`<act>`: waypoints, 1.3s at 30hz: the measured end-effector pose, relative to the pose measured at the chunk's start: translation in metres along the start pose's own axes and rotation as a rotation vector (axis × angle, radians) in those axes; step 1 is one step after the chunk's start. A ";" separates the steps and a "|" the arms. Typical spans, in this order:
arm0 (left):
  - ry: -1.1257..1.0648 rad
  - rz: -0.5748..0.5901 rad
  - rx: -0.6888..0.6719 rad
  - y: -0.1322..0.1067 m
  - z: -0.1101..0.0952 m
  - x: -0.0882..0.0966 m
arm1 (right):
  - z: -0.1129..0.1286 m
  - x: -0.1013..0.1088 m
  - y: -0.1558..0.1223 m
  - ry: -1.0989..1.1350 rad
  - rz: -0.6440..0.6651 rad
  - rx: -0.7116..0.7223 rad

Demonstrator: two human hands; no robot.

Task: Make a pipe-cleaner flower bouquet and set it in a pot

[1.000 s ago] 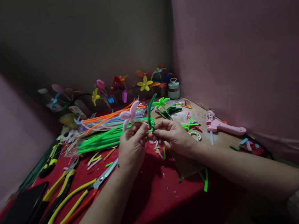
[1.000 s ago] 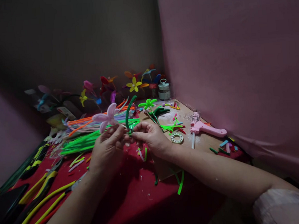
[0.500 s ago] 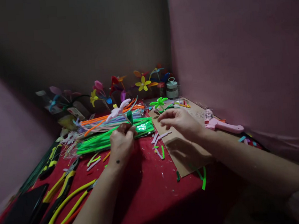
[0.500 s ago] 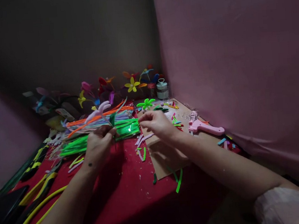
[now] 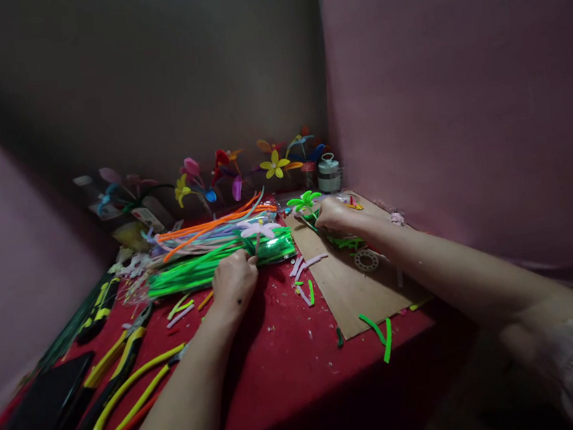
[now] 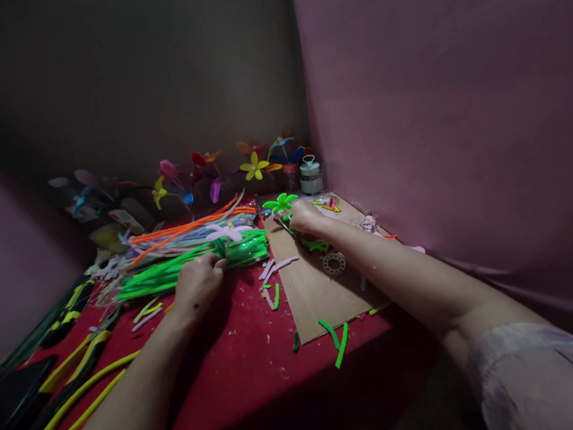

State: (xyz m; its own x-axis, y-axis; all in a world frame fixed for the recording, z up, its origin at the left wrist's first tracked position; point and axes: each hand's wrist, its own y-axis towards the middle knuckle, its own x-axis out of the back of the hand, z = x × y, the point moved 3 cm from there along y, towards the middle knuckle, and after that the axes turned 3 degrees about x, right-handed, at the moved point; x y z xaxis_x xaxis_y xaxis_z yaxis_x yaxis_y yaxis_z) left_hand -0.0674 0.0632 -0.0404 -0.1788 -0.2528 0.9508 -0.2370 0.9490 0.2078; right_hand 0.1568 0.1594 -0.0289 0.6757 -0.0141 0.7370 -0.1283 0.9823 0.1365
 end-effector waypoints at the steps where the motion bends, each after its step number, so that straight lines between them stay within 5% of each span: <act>1: 0.049 -0.022 -0.010 -0.002 -0.002 0.000 | -0.001 0.001 -0.001 0.027 -0.003 -0.004; 8: 0.144 -0.014 -0.033 -0.008 -0.005 -0.001 | -0.003 0.033 -0.010 0.283 -0.199 0.063; 13: 0.157 0.009 -0.044 -0.005 -0.005 -0.002 | 0.011 0.046 -0.040 0.817 -0.302 0.203; 20: 0.126 -0.081 -0.064 -0.010 -0.007 0.012 | 0.028 0.036 -0.082 1.099 -0.089 0.210; 24: -0.360 -0.223 -0.157 -0.024 -0.024 0.025 | 0.030 0.025 -0.089 1.074 -0.044 0.258; 27: -0.969 0.051 -0.219 -0.042 -0.049 0.024 | 0.033 0.015 -0.094 1.052 -0.083 0.277; 30: -1.204 0.298 -0.273 -0.061 -0.072 0.021 | 0.039 0.003 -0.104 1.090 -0.006 0.262; 33: -1.277 0.331 -0.229 -0.070 -0.078 0.018 | 0.047 -0.001 -0.113 1.139 0.107 0.284; 39: -1.280 0.355 -0.184 -0.070 -0.076 0.012 | 0.046 0.013 -0.116 1.114 -0.138 0.319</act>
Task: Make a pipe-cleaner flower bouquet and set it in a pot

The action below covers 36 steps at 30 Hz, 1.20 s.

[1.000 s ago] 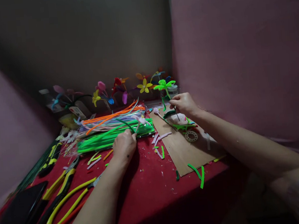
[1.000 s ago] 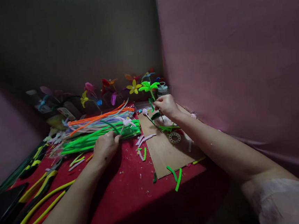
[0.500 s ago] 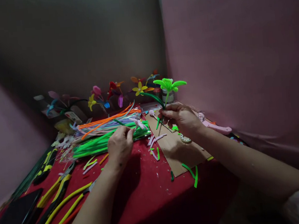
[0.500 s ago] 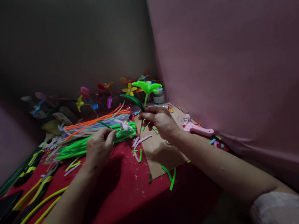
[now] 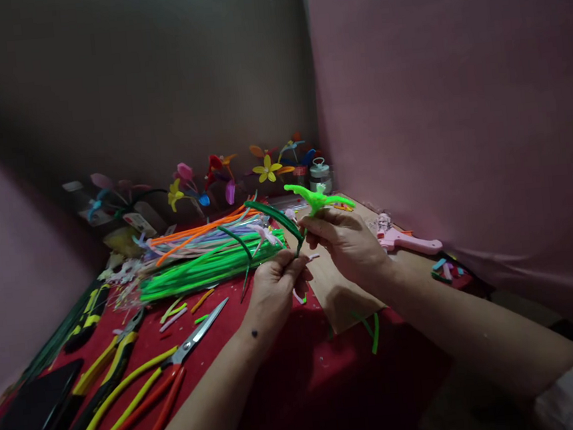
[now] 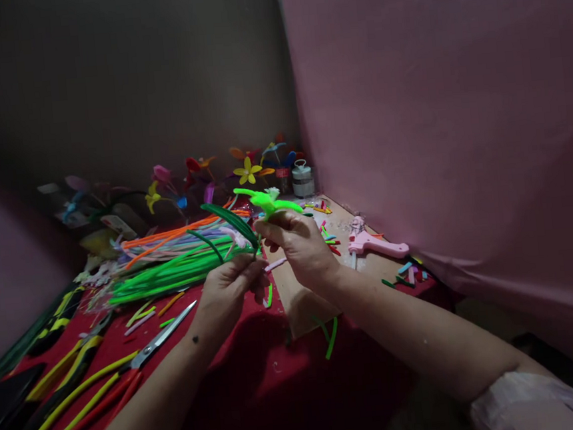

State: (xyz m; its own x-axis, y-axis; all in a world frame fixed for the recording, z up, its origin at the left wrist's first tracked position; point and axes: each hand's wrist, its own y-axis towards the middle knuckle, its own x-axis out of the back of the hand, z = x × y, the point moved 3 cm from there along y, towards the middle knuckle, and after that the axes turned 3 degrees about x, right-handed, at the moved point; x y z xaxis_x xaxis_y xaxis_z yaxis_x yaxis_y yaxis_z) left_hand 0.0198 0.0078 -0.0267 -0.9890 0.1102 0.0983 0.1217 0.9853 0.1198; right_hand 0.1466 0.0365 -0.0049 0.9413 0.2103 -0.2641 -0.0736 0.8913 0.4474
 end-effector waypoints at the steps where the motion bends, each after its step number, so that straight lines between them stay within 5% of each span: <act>1: -0.001 -0.011 -0.009 0.000 0.000 0.000 | -0.001 0.000 0.000 0.004 -0.007 -0.003; 18: 0.198 -0.090 -0.232 -0.016 -0.005 -0.001 | -0.006 -0.005 -0.017 0.271 -0.155 -0.149; 29: 0.361 0.139 -0.507 -0.023 -0.021 -0.003 | -0.003 -0.007 -0.034 0.466 -0.207 -0.472; 36: 0.261 0.155 -0.442 -0.025 -0.021 -0.006 | -0.001 -0.007 -0.041 0.489 -0.206 -0.369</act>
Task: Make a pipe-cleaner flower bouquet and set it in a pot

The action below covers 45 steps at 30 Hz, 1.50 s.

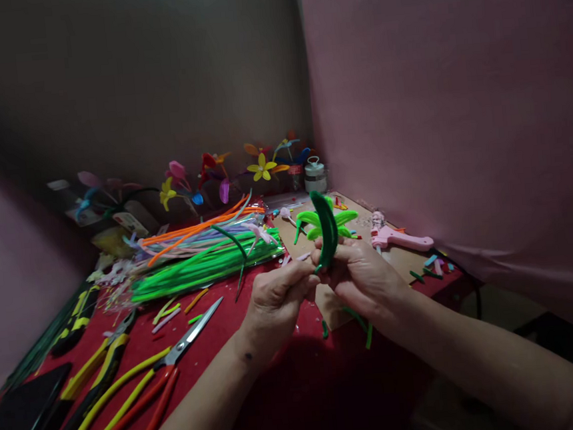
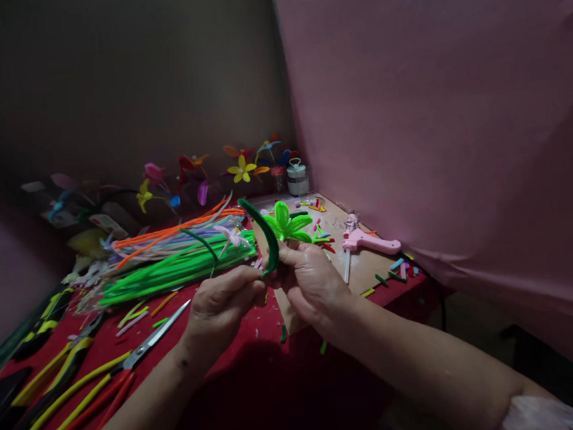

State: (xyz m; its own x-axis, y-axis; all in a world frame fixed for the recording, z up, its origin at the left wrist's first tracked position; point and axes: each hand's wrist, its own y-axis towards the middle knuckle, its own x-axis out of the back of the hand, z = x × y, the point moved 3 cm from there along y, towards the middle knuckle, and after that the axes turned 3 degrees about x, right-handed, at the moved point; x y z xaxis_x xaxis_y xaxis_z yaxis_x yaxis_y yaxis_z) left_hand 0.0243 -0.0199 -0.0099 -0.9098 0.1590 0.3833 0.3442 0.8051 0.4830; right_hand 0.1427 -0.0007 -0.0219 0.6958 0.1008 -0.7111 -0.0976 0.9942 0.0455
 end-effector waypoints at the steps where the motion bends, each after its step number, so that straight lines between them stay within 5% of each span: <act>1: -0.064 -0.020 0.042 0.000 0.002 -0.001 | 0.002 -0.001 -0.001 -0.009 0.015 0.056; 4: -0.305 -0.066 0.195 0.001 0.009 -0.003 | 0.008 -0.005 -0.002 -0.063 0.114 0.213; 8: -0.485 -0.081 0.276 0.002 0.011 -0.003 | 0.004 -0.004 -0.002 -0.191 0.308 0.230; 12: -0.355 -0.055 0.259 0.004 0.012 0.001 | -0.005 0.002 0.001 -0.300 0.377 0.207; 18: -0.162 0.028 0.261 0.012 0.019 0.012 | 0.001 0.004 0.017 -0.407 0.274 0.266; 24: 0.550 -0.371 0.361 0.021 0.042 0.069 | 0.015 0.005 0.036 -0.522 0.184 0.379; 27: 0.917 -0.274 0.531 0.023 0.065 0.092 | 0.016 0.005 0.045 -0.587 0.210 0.373; 30: 1.015 -0.127 0.649 0.023 0.086 0.097 | 0.017 0.004 0.055 -0.715 0.256 0.399; 36: 0.949 -0.163 0.672 0.023 0.098 0.087 | 0.010 0.006 0.066 -0.797 0.272 0.355; 41: 0.793 -0.263 0.636 0.023 0.083 0.089 | -0.002 0.006 0.060 -0.734 0.294 0.287; 43: 0.575 -0.306 0.630 0.022 0.072 0.084 | -0.005 0.004 0.056 -0.746 0.296 0.288; 45: 0.066 -0.395 0.620 0.021 0.064 0.074 | -0.007 0.001 0.053 -0.755 0.279 0.311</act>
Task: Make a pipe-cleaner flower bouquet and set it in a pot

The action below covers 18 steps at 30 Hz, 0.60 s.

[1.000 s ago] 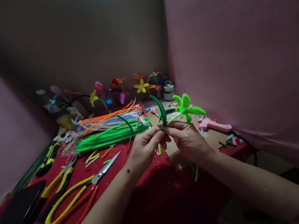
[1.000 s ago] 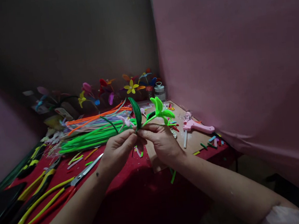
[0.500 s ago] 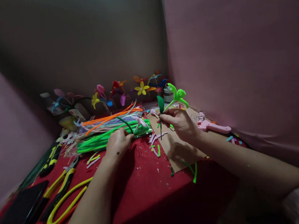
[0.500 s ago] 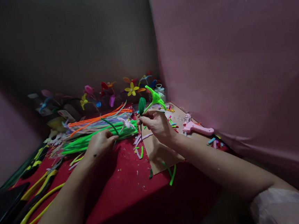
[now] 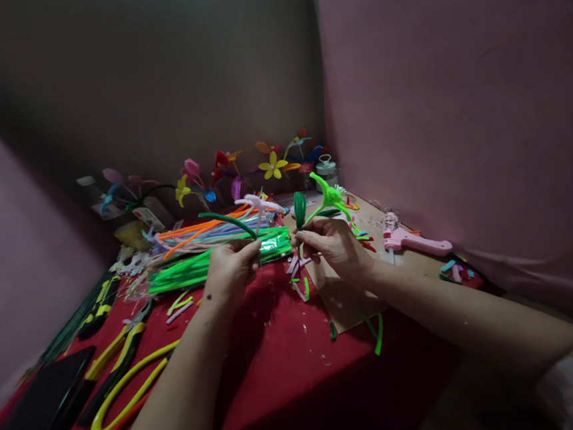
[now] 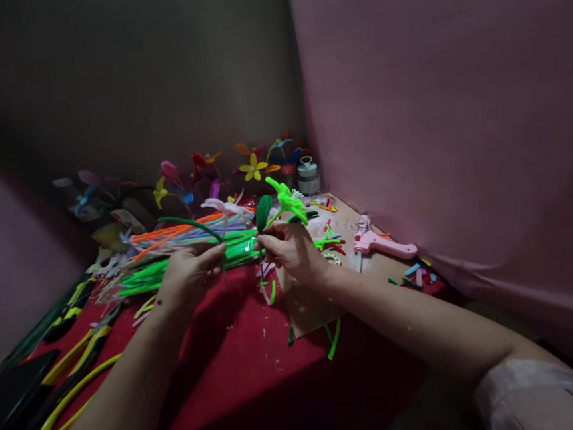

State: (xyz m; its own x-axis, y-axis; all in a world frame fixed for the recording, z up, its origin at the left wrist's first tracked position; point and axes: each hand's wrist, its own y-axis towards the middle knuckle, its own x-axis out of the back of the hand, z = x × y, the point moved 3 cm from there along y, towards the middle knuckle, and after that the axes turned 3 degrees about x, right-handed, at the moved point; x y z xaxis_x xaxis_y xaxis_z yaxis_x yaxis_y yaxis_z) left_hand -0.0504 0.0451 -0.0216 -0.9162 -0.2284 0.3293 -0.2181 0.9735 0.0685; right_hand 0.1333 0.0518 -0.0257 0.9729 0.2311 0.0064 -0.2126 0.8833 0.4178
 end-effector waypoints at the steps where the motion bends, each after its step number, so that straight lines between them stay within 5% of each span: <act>1: -0.192 0.031 0.024 -0.005 -0.003 -0.005 | 0.000 -0.002 0.000 -0.002 -0.016 0.012; 5: -0.468 0.103 -0.022 -0.022 -0.012 -0.021 | -0.002 -0.007 0.001 0.107 -0.057 -0.008; 10: -0.338 0.154 -0.123 -0.032 -0.018 -0.028 | -0.004 -0.013 0.004 0.337 -0.005 -0.118; 18: -0.272 0.095 -0.076 -0.035 -0.020 -0.030 | -0.001 -0.016 0.002 0.293 0.033 -0.101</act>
State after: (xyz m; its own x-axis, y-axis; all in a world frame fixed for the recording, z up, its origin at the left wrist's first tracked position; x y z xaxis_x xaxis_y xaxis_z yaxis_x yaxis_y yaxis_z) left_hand -0.0091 0.0183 -0.0152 -0.9900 -0.1204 0.0741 -0.1108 0.9862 0.1229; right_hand 0.1169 0.0503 -0.0257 0.9008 0.3553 -0.2498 -0.2661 0.9060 0.3292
